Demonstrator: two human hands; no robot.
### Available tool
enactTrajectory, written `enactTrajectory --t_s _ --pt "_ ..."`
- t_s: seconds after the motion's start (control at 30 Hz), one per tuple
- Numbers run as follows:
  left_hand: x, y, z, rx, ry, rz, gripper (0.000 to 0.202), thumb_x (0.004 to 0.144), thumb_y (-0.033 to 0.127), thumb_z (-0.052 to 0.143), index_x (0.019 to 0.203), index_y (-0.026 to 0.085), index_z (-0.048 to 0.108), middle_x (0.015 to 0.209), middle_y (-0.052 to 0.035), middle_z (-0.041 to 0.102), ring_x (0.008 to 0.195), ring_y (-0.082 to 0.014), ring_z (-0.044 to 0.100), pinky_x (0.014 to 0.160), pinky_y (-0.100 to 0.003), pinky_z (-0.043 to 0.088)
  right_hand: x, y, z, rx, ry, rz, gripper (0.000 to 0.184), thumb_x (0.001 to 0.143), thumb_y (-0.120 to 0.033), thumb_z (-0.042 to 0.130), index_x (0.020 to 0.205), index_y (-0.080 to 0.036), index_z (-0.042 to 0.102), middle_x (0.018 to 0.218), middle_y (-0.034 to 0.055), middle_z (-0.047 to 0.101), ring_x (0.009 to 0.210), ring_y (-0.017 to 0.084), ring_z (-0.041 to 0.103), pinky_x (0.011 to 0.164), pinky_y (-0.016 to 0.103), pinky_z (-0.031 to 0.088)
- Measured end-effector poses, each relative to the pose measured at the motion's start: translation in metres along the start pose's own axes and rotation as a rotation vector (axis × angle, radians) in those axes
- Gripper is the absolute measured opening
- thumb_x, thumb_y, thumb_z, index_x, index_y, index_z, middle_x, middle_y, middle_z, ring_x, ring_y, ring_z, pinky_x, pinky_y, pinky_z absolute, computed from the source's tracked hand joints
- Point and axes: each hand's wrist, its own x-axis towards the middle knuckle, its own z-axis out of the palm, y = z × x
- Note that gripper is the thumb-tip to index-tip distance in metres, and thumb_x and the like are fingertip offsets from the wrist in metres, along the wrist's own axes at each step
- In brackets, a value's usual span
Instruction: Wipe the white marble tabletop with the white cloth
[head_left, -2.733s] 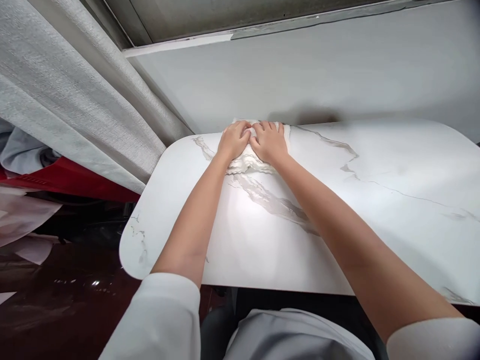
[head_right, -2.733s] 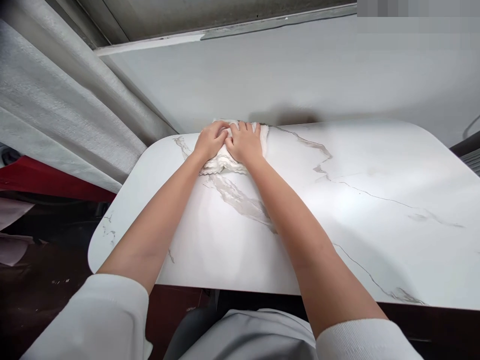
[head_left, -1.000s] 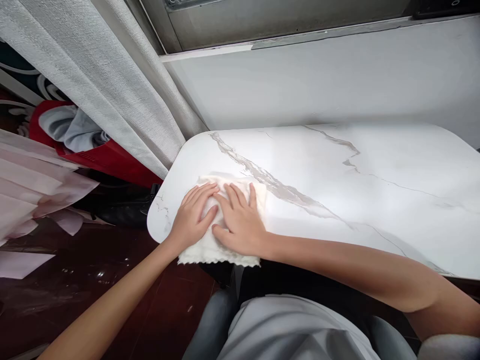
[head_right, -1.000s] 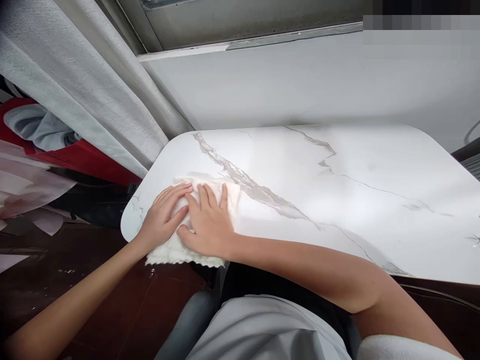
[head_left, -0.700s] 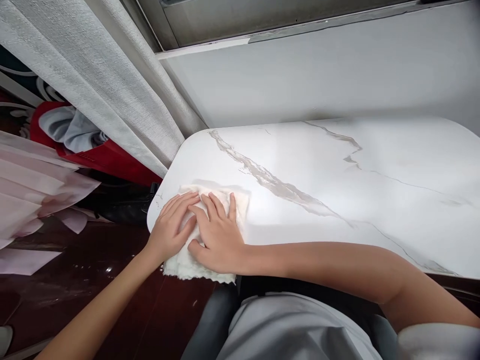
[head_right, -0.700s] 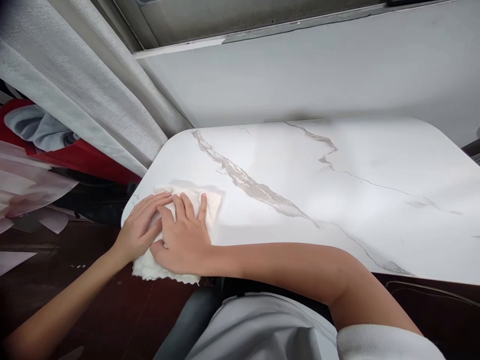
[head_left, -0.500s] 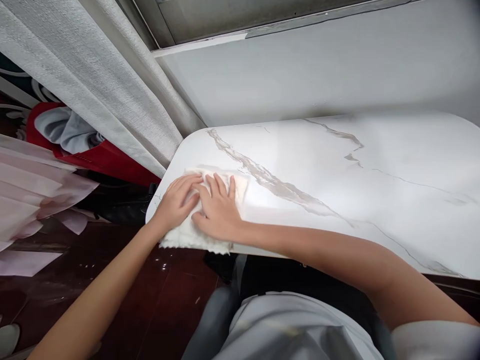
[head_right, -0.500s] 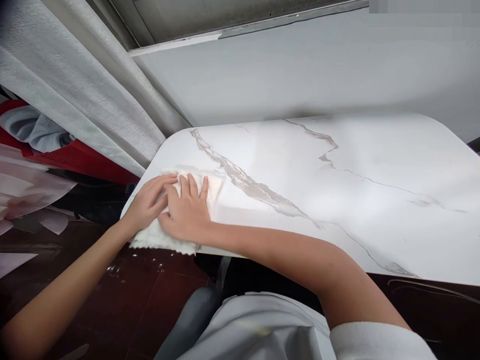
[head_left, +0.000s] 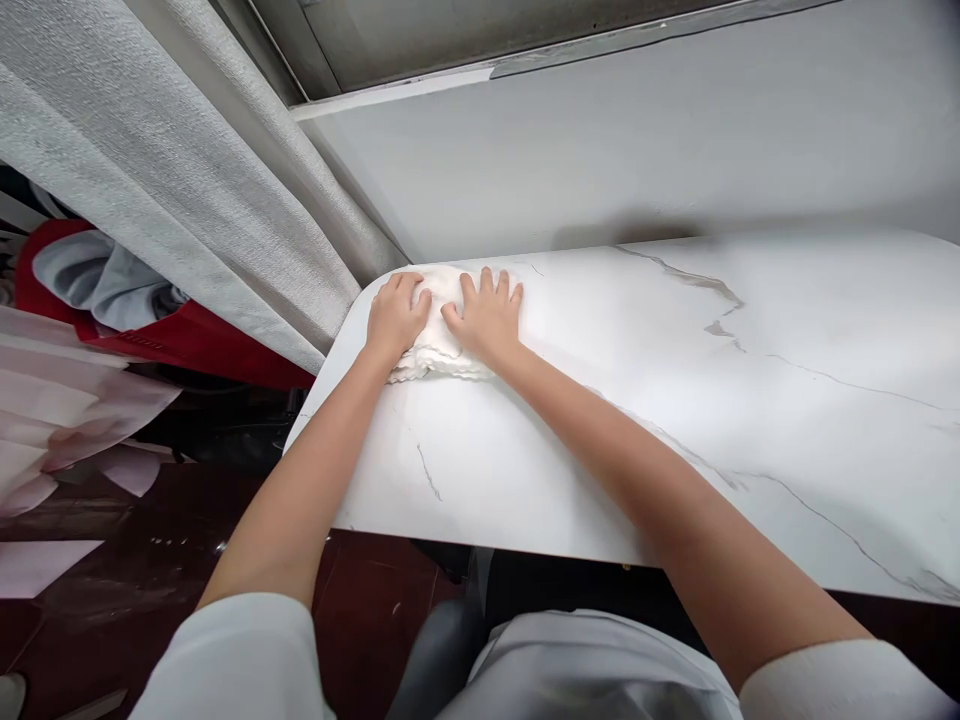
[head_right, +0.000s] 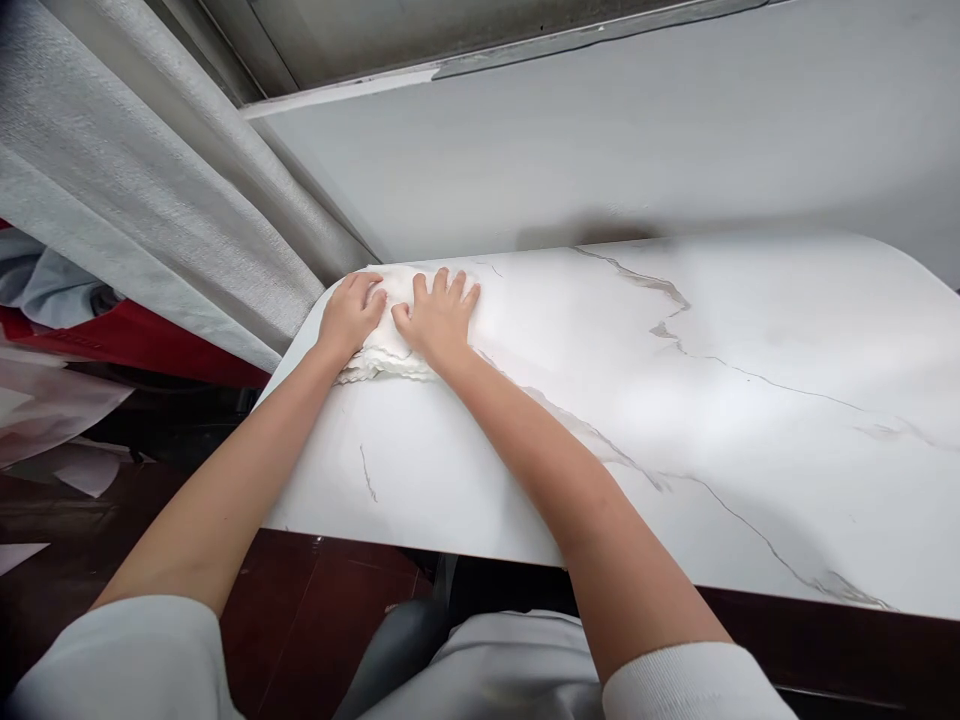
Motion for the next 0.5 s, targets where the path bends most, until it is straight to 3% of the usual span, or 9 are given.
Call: enactTrajectory --t_s 0.3,0.5 --pt "0.037 -0.01 0.008 -0.115 -0.057 -0.101 0.035 0.089 0.032 0.045 0.118 0.022 0.062 0.133 -0.0076 0.06 0.124 -0.0269 0.055 0.11 -0.04 0.037 0.041 0.006 0.008 -0.025 -0.001 -0.025 0.05 0.095 -0.036 0.036 0.136 -0.012 0.05 0.142 0.017 0.048 0.14 0.041 0.03 0.114 0.061 0.016" --pt "0.049 -0.02 0.009 -0.137 -0.032 -0.131 0.033 0.089 0.034 0.046 0.116 0.024 0.063 0.133 -0.0054 0.061 0.124 -0.0259 0.055 0.11 -0.039 0.038 0.057 0.003 0.013 -0.032 -0.011 -0.038 0.049 0.095 -0.035 0.035 0.136 -0.012 0.049 0.141 0.0164 0.048 0.137 0.039 0.032 0.113 0.059 0.019"
